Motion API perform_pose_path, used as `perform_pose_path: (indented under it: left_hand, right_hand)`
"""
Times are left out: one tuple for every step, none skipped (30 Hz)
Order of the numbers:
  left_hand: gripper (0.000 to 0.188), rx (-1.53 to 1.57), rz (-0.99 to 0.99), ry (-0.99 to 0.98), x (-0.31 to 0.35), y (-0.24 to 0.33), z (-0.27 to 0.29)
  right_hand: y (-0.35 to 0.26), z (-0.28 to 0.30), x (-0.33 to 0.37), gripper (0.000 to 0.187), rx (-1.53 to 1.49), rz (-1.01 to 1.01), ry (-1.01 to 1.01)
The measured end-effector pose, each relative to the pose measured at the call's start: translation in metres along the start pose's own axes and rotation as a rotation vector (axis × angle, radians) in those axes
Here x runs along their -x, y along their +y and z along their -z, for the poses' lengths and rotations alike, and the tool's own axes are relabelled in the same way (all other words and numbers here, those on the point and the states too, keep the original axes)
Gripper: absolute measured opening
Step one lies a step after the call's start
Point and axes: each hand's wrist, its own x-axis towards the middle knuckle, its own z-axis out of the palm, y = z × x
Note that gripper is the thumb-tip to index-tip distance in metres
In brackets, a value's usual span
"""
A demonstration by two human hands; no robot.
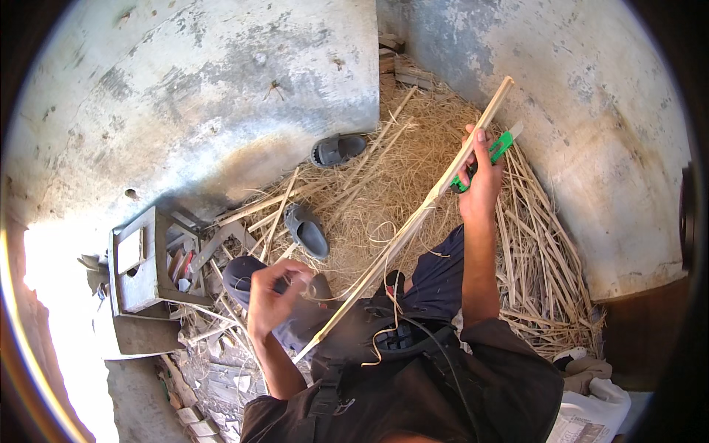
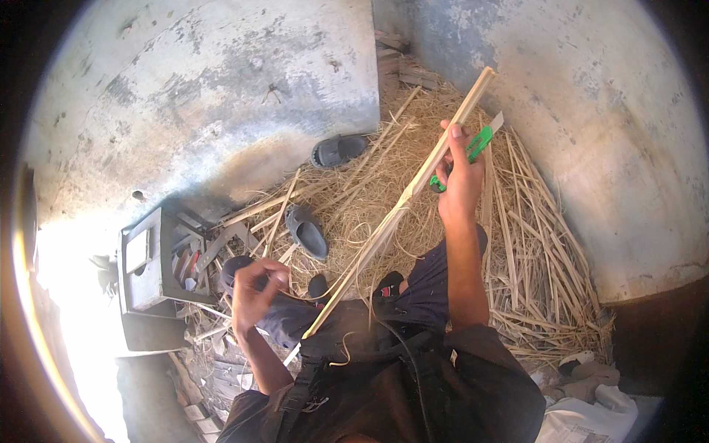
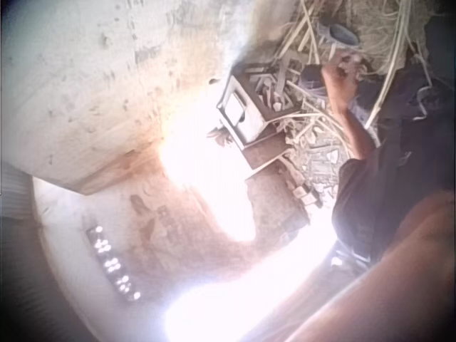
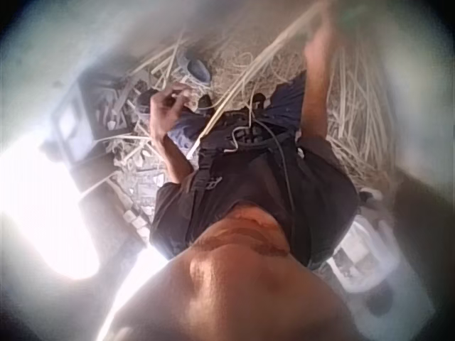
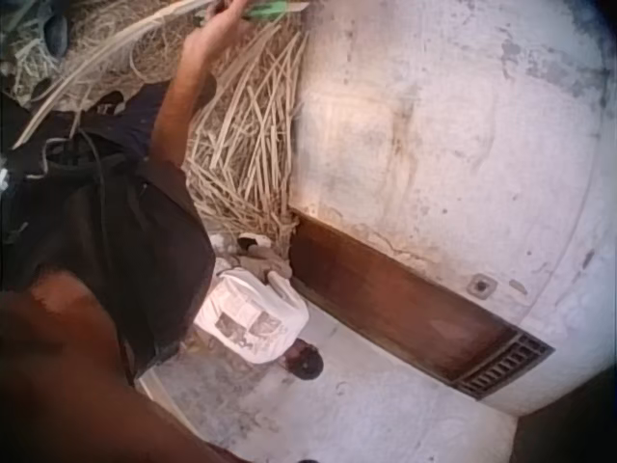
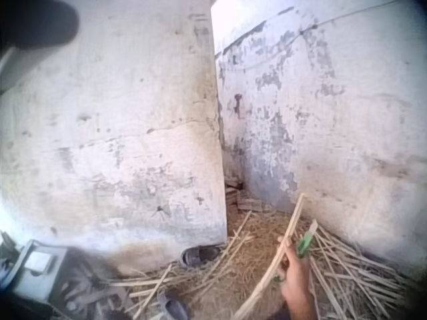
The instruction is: The person sits on a floor covered with straw and peels a long, thin bamboo stick using a green utility knife. They hold the stick with their left hand and scrape the outer layer with the knife in their right hand, creating long, thin shavings that fall to the ground.
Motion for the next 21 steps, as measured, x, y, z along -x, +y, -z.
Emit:
perform_pose_path:
  left_hand:
    - [0.011,-0.094,-0.084,-0.031,0.001,0.002,-0.003]
    - [0.012,-0.189,-0.169,-0.063,0.0,0.003,-0.007]
    - [0.013,-0.284,-0.253,-0.095,-0.001,0.005,-0.012]
    - [0.015,-0.292,-0.255,-0.044,-0.001,0.01,-0.017]
    - [0.016,-0.299,-0.257,0.007,-0.002,0.016,-0.022]
    - [0.018,-0.306,-0.259,0.059,-0.002,0.021,-0.026]
    - [0.019,-0.312,-0.298,0.09,-0.004,0.026,-0.029]
    - [0.021,-0.319,-0.336,0.122,-0.006,0.03,-0.031]
    - [0.022,-0.324,-0.375,0.153,-0.007,0.034,-0.033]
    - [0.027,-0.347,-0.389,0.143,-0.008,0.038,-0.037]
    - [0.032,-0.369,-0.402,0.133,-0.009,0.042,-0.041]
    - [0.037,-0.392,-0.416,0.123,-0.011,0.045,-0.046]
    - [0.044,-0.362,-0.409,0.08,-0.012,0.046,-0.051]
    - [0.051,-0.333,-0.402,0.036,-0.014,0.046,-0.056]
    - [0.057,-0.304,-0.394,-0.007,-0.017,0.046,-0.06]
    - [0.061,-0.281,-0.405,-0.029,-0.022,0.043,-0.065]
    - [0.066,-0.257,-0.414,-0.051,-0.027,0.04,-0.069]
    - [0.07,-0.234,-0.424,-0.072,-0.033,0.039,-0.071]
    - [0.066,-0.223,-0.429,-0.105,-0.036,0.049,-0.071]
    - [0.06,-0.152,-0.425,-0.119,-0.039,0.049,-0.074]
    - [0.055,-0.082,-0.421,-0.132,-0.042,0.048,-0.078]
  right_hand:
    - [0.001,-0.002,0.002,0.035,0.019,-0.003,-0.036]
    - [0.004,-0.003,0.001,0.035,0.027,-0.004,-0.048]
    - [0.009,-0.003,-0.001,0.035,0.036,-0.004,-0.058]
    - [0.011,-0.002,-0.001,0.035,0.043,-0.003,-0.066]
    - [0.011,-0.003,0.0,0.034,0.062,-0.015,-0.076]
    - [0.011,-0.004,0.001,0.035,0.075,-0.006,-0.082]
    - [0.011,-0.005,0.002,0.035,0.088,0.002,-0.089]
    - [0.011,-0.005,0.003,0.035,0.1,0.011,-0.095]
    - [0.012,-0.006,0.004,0.034,0.081,0.001,-0.088]
    - [0.011,-0.007,0.006,0.033,0.107,-0.003,-0.119]
    - [0.007,-0.008,0.009,0.031,0.133,-0.006,-0.149]
    - [0.003,-0.009,0.012,0.03,0.159,-0.009,-0.179]
    - [-0.001,-0.016,0.019,0.028,0.193,0.006,-0.181]
    - [-0.002,-0.019,0.024,0.028,0.215,0.005,-0.223]
    - [-0.003,-0.021,0.03,0.028,0.236,0.003,-0.265]
    - [-0.004,-0.021,0.034,0.028,0.26,0.002,-0.306]
    - [-0.006,-0.022,0.038,0.03,0.253,-0.01,-0.362]
    - [-0.006,-0.022,0.042,0.03,0.259,-0.018,-0.399]
    - [-0.006,-0.022,0.046,0.031,0.262,-0.027,-0.435]
    - [-0.006,-0.021,0.05,0.031,0.266,-0.036,-0.472]
    - [-0.012,-0.02,0.053,0.032,0.289,-0.085,-0.511]
